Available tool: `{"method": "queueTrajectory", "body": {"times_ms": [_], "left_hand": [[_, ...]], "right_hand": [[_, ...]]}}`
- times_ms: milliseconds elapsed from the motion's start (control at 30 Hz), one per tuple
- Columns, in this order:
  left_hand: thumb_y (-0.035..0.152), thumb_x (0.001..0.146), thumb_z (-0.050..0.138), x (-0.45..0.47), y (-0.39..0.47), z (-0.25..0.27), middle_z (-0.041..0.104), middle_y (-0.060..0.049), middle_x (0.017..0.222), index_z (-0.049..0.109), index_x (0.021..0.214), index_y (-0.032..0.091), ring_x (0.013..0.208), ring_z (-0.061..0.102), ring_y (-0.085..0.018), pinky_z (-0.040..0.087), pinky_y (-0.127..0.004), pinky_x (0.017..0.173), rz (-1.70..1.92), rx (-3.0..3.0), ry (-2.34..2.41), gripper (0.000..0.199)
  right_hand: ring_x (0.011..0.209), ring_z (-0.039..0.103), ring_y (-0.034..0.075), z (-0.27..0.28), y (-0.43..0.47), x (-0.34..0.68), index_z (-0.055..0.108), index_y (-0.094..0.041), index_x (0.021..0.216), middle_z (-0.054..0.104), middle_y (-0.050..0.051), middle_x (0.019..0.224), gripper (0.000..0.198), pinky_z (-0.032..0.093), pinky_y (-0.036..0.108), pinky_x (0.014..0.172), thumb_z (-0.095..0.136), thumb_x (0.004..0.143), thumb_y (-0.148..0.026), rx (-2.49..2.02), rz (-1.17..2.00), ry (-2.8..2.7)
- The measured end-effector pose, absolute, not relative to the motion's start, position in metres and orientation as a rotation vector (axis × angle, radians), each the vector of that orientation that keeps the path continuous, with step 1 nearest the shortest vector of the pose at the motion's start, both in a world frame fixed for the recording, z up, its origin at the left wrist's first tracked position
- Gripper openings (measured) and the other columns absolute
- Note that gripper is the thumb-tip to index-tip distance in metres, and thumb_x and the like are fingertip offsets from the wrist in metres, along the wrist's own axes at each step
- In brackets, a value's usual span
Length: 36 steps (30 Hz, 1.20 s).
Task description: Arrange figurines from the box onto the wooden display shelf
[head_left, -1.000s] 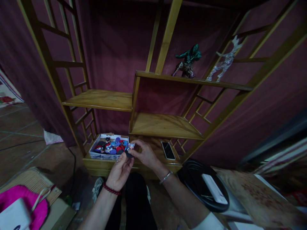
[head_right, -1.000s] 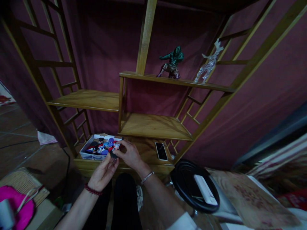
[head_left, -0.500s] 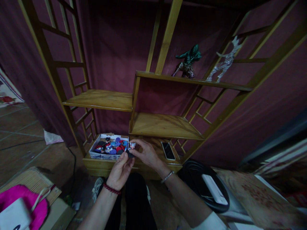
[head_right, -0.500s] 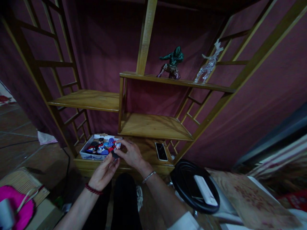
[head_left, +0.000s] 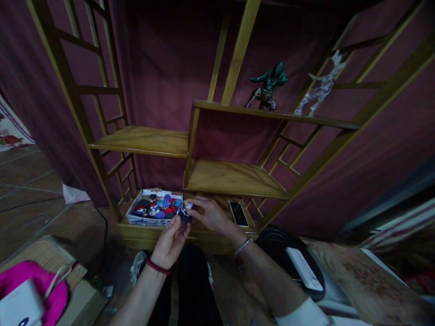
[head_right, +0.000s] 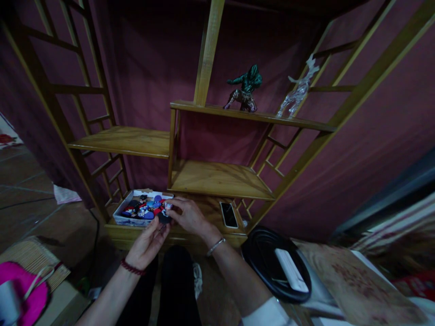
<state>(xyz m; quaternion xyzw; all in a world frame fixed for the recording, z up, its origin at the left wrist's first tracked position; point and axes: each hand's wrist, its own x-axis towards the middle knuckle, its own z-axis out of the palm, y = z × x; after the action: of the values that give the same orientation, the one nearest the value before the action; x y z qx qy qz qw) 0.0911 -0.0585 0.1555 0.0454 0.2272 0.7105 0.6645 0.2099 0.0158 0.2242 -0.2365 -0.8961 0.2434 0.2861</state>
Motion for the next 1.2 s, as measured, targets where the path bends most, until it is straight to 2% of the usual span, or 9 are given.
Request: {"method": "queueTrajectory", "body": {"times_ms": [133,400,667,800,933,1200], "left_hand": [[0.012,0.077,0.053,0.091,-0.059,0.155,0.065,-0.008,0.09,0.063,0.085,0.012,0.084,0.061,-0.016,0.05,-0.025,0.073,1.602,0.107,0.527,0.012],[0.016,0.074,0.058,0.092,-0.059,0.155,0.065,-0.006,0.086,0.063,0.084,0.012,0.079,0.061,-0.015,0.05,-0.024,0.07,1.581,0.147,0.543,0.012],[0.016,0.068,0.065,0.093,-0.057,0.154,0.065,-0.005,0.087,0.063,0.08,0.013,0.08,0.061,-0.013,0.048,-0.022,0.071,1.594,0.167,0.552,0.013],[0.015,0.065,0.067,0.094,-0.055,0.153,0.065,-0.003,0.087,0.062,0.079,0.015,0.079,0.06,-0.011,0.046,-0.023,0.076,1.62,0.188,0.534,0.015],[0.015,0.065,0.067,0.094,-0.055,0.153,0.065,0.0,0.085,0.062,0.079,0.016,0.078,0.058,-0.009,0.043,-0.023,0.08,1.648,0.228,0.517,0.015],[0.015,0.065,0.068,0.094,-0.054,0.152,0.065,0.001,0.083,0.062,0.078,0.017,0.076,0.058,-0.008,0.043,-0.023,0.079,1.649,0.216,0.527,0.015]], "right_hand": [[0.092,0.057,0.015,0.221,0.02,0.211,0.059,-0.023,0.101,0.063,0.002,0.101,0.024,0.042,0.026,0.082,0.052,0.08,-0.03,-0.643,0.71,-2.394],[0.079,0.059,0.013,0.22,0.025,0.212,0.06,-0.02,0.098,0.065,0.001,0.09,0.024,0.043,0.023,0.072,0.054,0.077,-0.032,-0.725,0.745,-2.43],[0.069,0.057,0.011,0.217,0.023,0.21,0.06,-0.02,0.093,0.065,0.001,0.082,0.023,0.041,0.021,0.062,0.054,0.075,-0.033,-0.81,0.675,-2.407],[0.061,0.055,0.01,0.215,0.021,0.207,0.06,-0.019,0.088,0.064,0.0,0.074,0.021,0.039,0.02,0.058,0.056,0.074,-0.035,-0.901,0.597,-2.378],[0.061,0.056,0.01,0.214,0.018,0.205,0.059,-0.02,0.087,0.063,-0.001,0.071,0.021,0.039,0.02,0.057,0.057,0.073,-0.036,-0.964,0.603,-2.342],[0.062,0.055,0.01,0.212,0.017,0.205,0.057,-0.02,0.086,0.063,-0.001,0.073,0.02,0.039,0.02,0.058,0.057,0.073,-0.035,-0.954,0.632,-2.317]]}}
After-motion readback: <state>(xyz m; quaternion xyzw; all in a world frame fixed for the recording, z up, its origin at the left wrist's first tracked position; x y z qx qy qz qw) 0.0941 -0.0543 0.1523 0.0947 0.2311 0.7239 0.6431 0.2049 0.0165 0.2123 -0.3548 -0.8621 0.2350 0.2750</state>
